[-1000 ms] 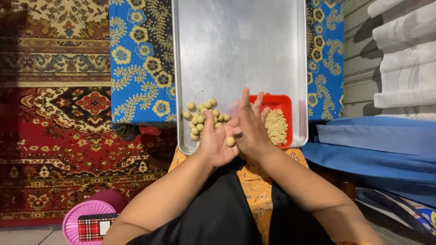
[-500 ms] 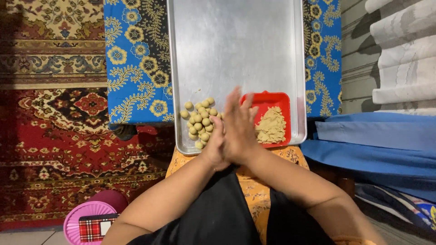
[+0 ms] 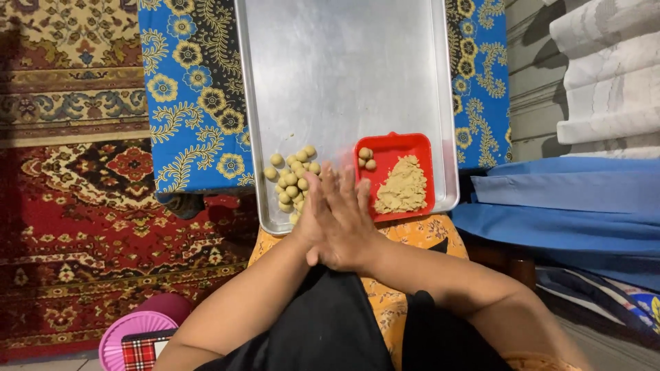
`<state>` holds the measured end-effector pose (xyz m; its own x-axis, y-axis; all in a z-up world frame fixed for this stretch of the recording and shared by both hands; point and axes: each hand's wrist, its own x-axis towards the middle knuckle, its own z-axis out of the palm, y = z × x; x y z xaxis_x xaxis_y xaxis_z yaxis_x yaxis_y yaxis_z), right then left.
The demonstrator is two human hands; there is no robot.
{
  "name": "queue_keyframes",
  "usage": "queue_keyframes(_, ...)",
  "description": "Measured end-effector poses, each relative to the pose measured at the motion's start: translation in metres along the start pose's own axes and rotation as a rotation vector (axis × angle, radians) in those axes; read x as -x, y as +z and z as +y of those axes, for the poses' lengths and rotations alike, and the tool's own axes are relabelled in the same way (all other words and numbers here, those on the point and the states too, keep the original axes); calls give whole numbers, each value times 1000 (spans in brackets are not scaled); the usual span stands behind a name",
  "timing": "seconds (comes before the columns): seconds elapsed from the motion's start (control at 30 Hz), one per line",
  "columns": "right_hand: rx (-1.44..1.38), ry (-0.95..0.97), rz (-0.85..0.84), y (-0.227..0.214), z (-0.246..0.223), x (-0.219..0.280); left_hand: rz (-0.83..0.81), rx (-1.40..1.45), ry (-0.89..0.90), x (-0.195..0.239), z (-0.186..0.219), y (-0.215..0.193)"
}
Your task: The person takes small portions of dough from a red container and rolls them between their palms to form smooth balls, placing the finished balls onto a metal tray. The process is repeated continuously throughout the clip.
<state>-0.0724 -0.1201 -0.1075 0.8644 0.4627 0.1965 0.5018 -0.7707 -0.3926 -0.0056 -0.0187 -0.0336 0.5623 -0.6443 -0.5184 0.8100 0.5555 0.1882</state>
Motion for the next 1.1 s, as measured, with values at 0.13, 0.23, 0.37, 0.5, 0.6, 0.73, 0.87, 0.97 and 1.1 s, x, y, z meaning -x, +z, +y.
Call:
queue_keyframes(0.13, -26, 186, -29, -33, 17, -25, 37, -43, -32, 1, -10, -13)
queue_keyframes(0.23, -152, 372, 15, -29, 29, -27, 1, -22, -36, -11, -25, -27)
queue_keyframes(0.37, 14, 65, 72, -7, 5, -12, 41, 59, 1, -11, -12, -30)
queue_keyframes(0.5, 17, 243, -29, -19, 19, -19, 94, 91, -34, 0, -11, -29)
queue_keyframes(0.6, -195, 368, 1, -29, 38, -27, 84, 63, -61, -2, -18, -21)
queue_keyframes(0.73, -141, 166, 19, -25, 8, -36, 187, 129, -96, 5, 3, 0)
queue_keyframes(0.87, -397, 109, 95, -28, 18, -26, 60, 282, -49, 8, 9, -5)
queue_keyframes(0.97, -491, 121, 207, -33, 21, -15, -18, 341, -40, -6, -4, -32)
queue_keyframes(1.1, -274, 27, 88, -38, 19, 2, -63, 405, -16, -29, -23, -69)
